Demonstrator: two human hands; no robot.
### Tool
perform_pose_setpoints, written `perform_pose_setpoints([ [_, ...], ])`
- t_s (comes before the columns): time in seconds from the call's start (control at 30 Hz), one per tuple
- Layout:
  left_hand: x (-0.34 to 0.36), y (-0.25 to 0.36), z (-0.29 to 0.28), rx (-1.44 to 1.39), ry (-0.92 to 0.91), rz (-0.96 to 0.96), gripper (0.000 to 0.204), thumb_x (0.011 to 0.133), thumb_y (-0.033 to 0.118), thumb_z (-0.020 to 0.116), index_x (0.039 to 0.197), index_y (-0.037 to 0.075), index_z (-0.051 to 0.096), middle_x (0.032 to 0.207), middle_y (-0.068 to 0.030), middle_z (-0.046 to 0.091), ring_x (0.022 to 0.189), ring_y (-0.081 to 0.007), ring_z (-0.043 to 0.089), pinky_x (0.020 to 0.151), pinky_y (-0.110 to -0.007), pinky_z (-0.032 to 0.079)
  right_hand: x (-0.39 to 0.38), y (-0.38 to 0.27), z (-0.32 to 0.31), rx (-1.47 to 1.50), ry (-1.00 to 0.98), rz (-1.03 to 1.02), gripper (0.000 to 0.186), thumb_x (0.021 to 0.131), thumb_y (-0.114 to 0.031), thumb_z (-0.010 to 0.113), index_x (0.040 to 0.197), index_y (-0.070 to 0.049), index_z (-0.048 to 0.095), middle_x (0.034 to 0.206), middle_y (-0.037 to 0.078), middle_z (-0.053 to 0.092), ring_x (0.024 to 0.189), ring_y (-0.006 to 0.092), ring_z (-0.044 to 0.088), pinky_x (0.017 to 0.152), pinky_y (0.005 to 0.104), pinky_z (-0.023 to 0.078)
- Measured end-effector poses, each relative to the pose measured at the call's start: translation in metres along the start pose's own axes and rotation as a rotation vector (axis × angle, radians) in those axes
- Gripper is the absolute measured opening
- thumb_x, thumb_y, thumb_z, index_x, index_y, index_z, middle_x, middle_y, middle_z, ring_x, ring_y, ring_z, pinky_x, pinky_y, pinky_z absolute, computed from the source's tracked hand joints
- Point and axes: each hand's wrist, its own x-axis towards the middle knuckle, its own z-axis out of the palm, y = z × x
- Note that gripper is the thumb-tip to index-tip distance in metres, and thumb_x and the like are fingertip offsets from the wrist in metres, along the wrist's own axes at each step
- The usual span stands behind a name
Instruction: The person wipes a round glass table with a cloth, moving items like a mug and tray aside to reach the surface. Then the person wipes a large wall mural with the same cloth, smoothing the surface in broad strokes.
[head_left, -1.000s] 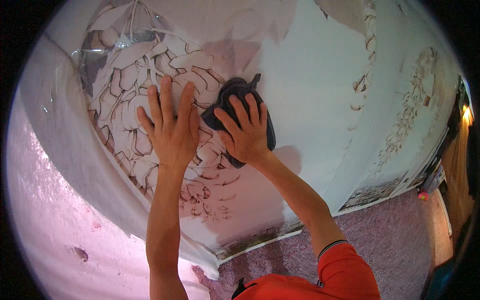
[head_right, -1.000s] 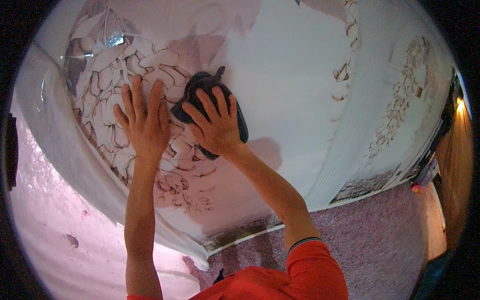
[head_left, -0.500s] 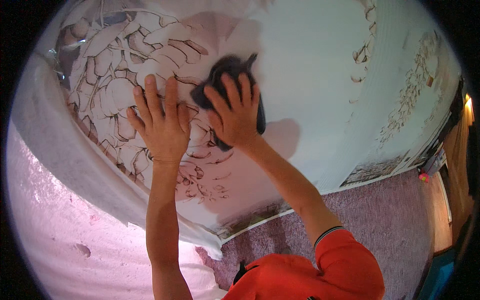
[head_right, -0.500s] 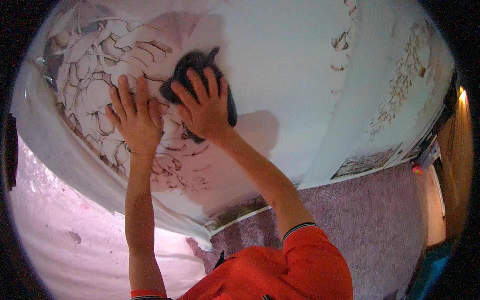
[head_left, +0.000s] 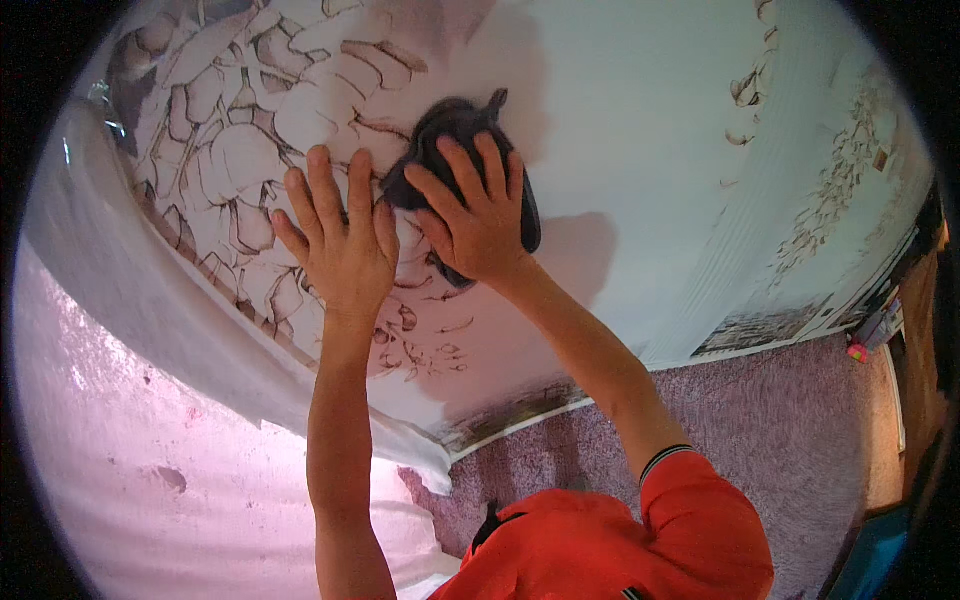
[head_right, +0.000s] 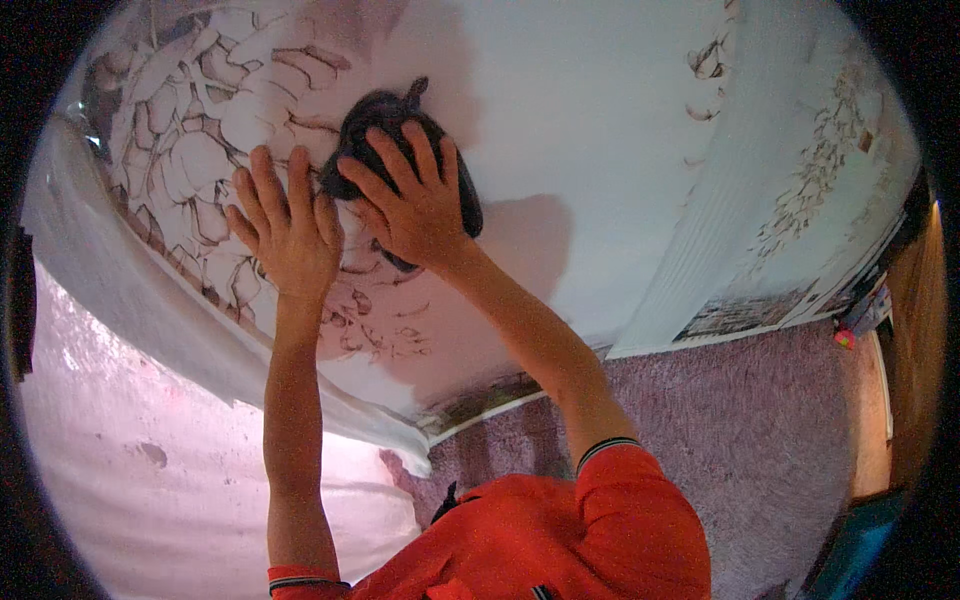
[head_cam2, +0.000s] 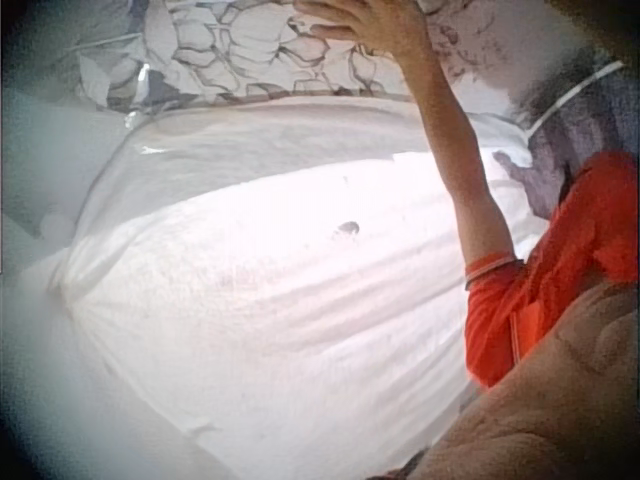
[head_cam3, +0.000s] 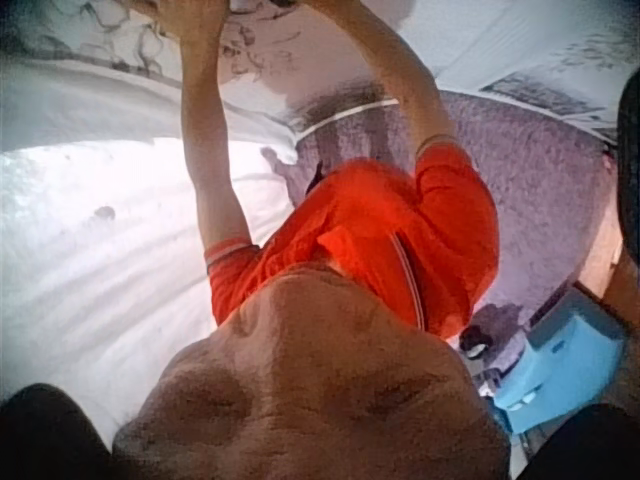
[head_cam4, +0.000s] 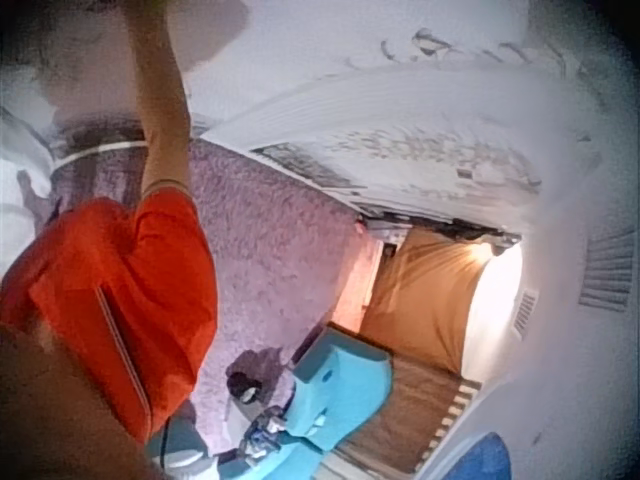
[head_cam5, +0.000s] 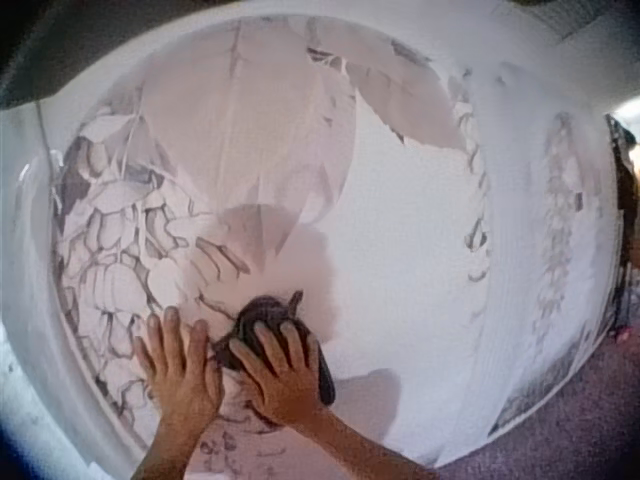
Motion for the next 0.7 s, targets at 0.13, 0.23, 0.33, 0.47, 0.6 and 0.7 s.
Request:
perform_pose_setpoints([
  [0.13,-0.026,0.003,0.002,-0.037,-0.052,-0.014,0.051,0.106,0.040,0.050,0.155,0.024,0.053,0.167,-0.0139,0.039,0.155,-0.0393,0.032,0.125,-0.058,0.004,-0.024,-0.004,0.005,-0.015,-0.037,0.019,0.041,0.101,-0.039,0.058,0.139,-0.026,0.066,0.151,0.014,0.053,0.141,0.0461,0.041,0.111,0.0656,0.028],
  [0.23,-0.054,0.003,0.009,-0.019,-0.031,0.024,0.052,0.105,0.039,0.054,0.154,0.024,0.054,0.165,-0.0161,0.043,0.154,-0.0398,0.033,0.124,-0.059,0.009,-0.087,-0.005,0.009,-0.042,-0.072,0.007,0.042,0.098,-0.040,0.063,0.138,-0.032,0.066,0.153,0.009,0.052,0.141,0.0424,0.042,0.111,0.0676,0.029],
  [0.33,-0.078,0.007,0.014,-0.039,-0.032,0.041,0.052,0.104,0.037,0.057,0.154,0.023,0.054,0.163,-0.0189,0.044,0.152,-0.0429,0.035,0.122,-0.062,0.013,-0.142,0.001,0.008,-0.056,-0.109,-0.024,0.042,0.096,-0.041,0.066,0.137,-0.036,0.067,0.154,0.005,0.053,0.140,0.0392,0.044,0.110,0.0679,0.030],
  [0.47,-0.100,0.006,0.020,-0.034,-0.041,0.042,0.053,0.104,0.037,0.057,0.154,0.020,0.054,0.164,-0.0218,0.042,0.150,-0.0467,0.036,0.121,-0.066,0.015,-0.163,0.000,0.007,-0.027,-0.157,-0.023,0.039,0.096,-0.042,0.066,0.135,-0.038,0.069,0.152,0.003,0.055,0.139,0.0374,0.046,0.111,0.0665,0.031],
  [0.6,-0.102,0.008,0.019,-0.061,-0.033,0.008,0.050,0.105,0.037,0.055,0.152,0.022,0.056,0.161,-0.0188,0.046,0.150,-0.0434,0.038,0.123,-0.062,0.011,-0.143,0.000,0.005,-0.053,-0.126,-0.021,0.039,0.096,-0.039,0.066,0.135,-0.038,0.069,0.151,0.003,0.056,0.140,0.0365,0.046,0.112,0.0659,0.030],
  [0.7,-0.105,0.005,0.023,-0.045,0.003,0.020,0.049,0.109,0.040,0.048,0.154,0.022,0.055,0.162,-0.0195,0.045,0.153,-0.0439,0.034,0.124,-0.062,0.009,-0.113,-0.001,0.003,-0.009,-0.096,0.049,0.040,0.096,-0.038,0.065,0.136,-0.037,0.069,0.151,0.003,0.055,0.141,0.0365,0.045,0.113,0.0662,0.030],
])
